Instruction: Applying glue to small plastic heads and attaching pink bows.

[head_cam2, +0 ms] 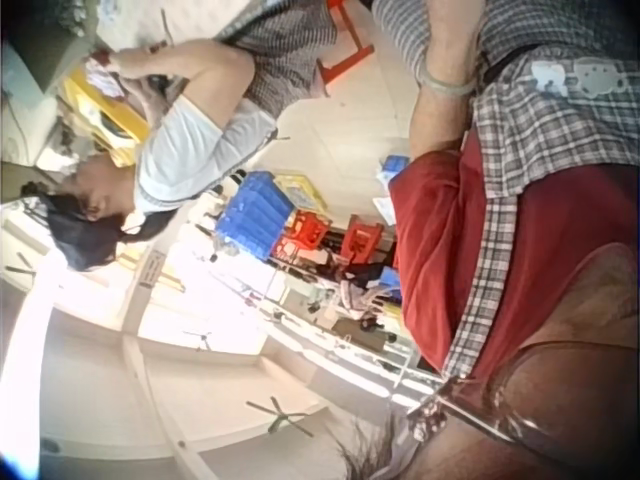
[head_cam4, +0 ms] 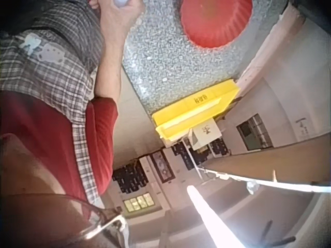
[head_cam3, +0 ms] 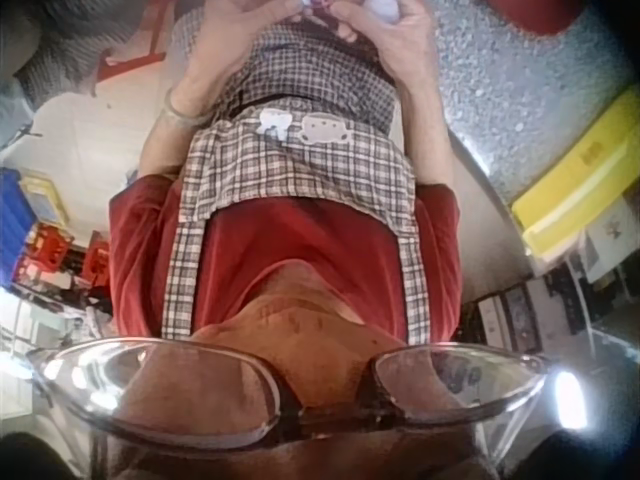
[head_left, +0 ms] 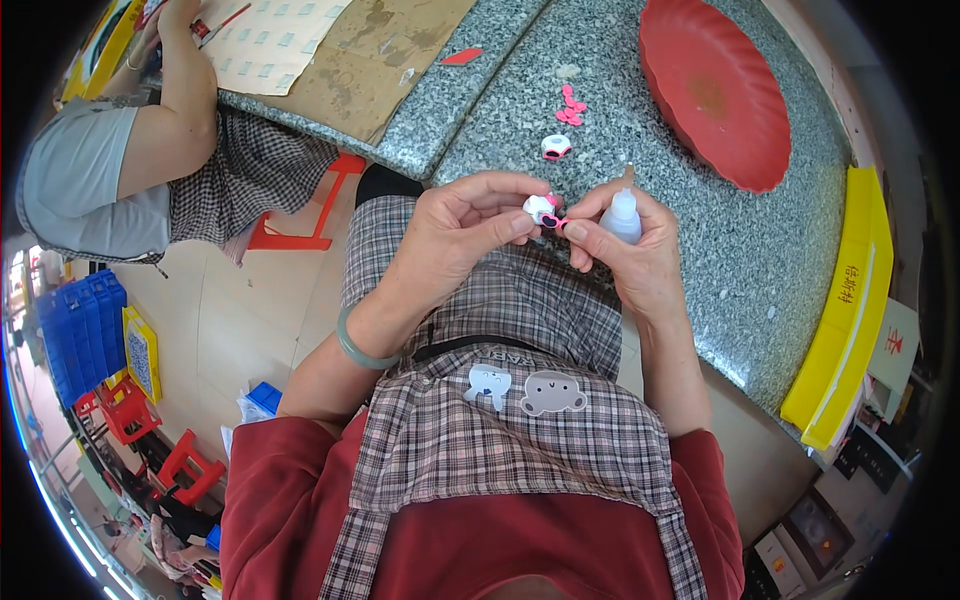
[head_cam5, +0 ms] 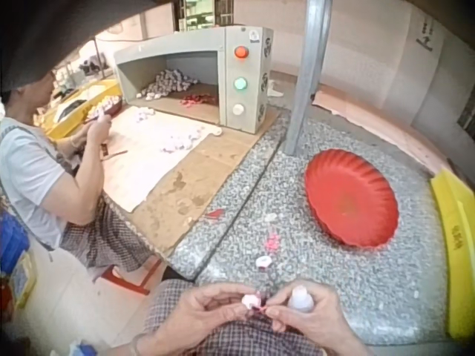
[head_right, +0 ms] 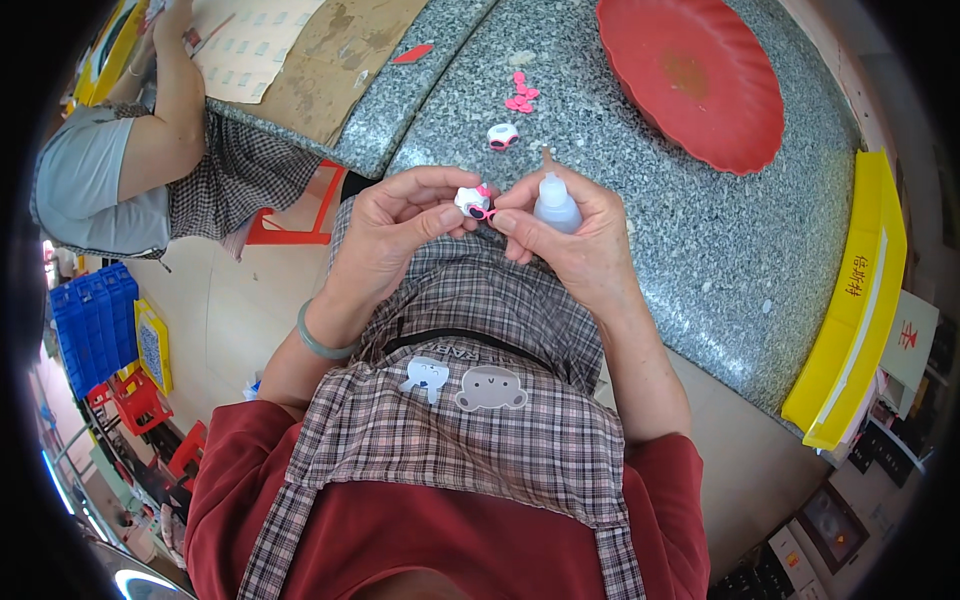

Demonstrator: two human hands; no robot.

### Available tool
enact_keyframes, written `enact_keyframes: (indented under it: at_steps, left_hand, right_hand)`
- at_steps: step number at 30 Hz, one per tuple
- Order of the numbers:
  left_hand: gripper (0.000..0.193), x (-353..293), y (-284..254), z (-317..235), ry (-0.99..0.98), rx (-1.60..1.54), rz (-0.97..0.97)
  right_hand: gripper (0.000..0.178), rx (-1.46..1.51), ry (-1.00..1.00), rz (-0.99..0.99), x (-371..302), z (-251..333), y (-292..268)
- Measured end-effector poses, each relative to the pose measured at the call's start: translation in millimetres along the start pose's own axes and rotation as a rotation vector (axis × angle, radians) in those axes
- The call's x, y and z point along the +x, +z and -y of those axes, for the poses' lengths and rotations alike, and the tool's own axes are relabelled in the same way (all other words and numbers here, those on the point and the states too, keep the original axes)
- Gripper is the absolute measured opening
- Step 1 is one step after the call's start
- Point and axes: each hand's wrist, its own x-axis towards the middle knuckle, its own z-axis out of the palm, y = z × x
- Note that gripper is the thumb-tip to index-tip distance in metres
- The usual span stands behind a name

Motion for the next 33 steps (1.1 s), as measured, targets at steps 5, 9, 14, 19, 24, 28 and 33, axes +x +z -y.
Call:
enact_keyframes:
  at_steps: [5, 9, 14, 19, 24, 28, 33]
  left_hand:
    - [0.028, -1, -4, 1, -0.008, 0.087, 0.046]
    - [0.026, -2, -2, 0, -0.016, 0.104, 0.032]
    - [0.028, -3, 2, 0, 0.000, 0.133, 0.041]
    - [0.026, -4, 6, 3, 0.065, 0.160, 0.026]
    - [0.025, -4, 17, 6, 0.135, 0.171, -0.059]
    - [0.025, -5, 14, 9, 0.225, 0.520, -0.035]
    - [0.024, -7, 20, 13, 0.290, 0.648, -0.087]
  right_hand:
    - [0.009, -0.061, 0.048, 0.073, 2, 3, -3]
    - [0.009, -0.102, 0.086, 0.080, 2, 3, -4]
    - [0.008, -0.143, 0.091, 0.046, -1, 1, -3]
    - [0.010, -0.323, -0.013, -0.064, -7, 1, 12]
    - [0.013, -0.290, -0.049, -0.110, -8, -5, 12]
    - [0.016, -0.240, -0.010, -0.112, -8, -11, 10]
    - [0.016, -0.326, -0.122, -0.204, -12, -17, 20]
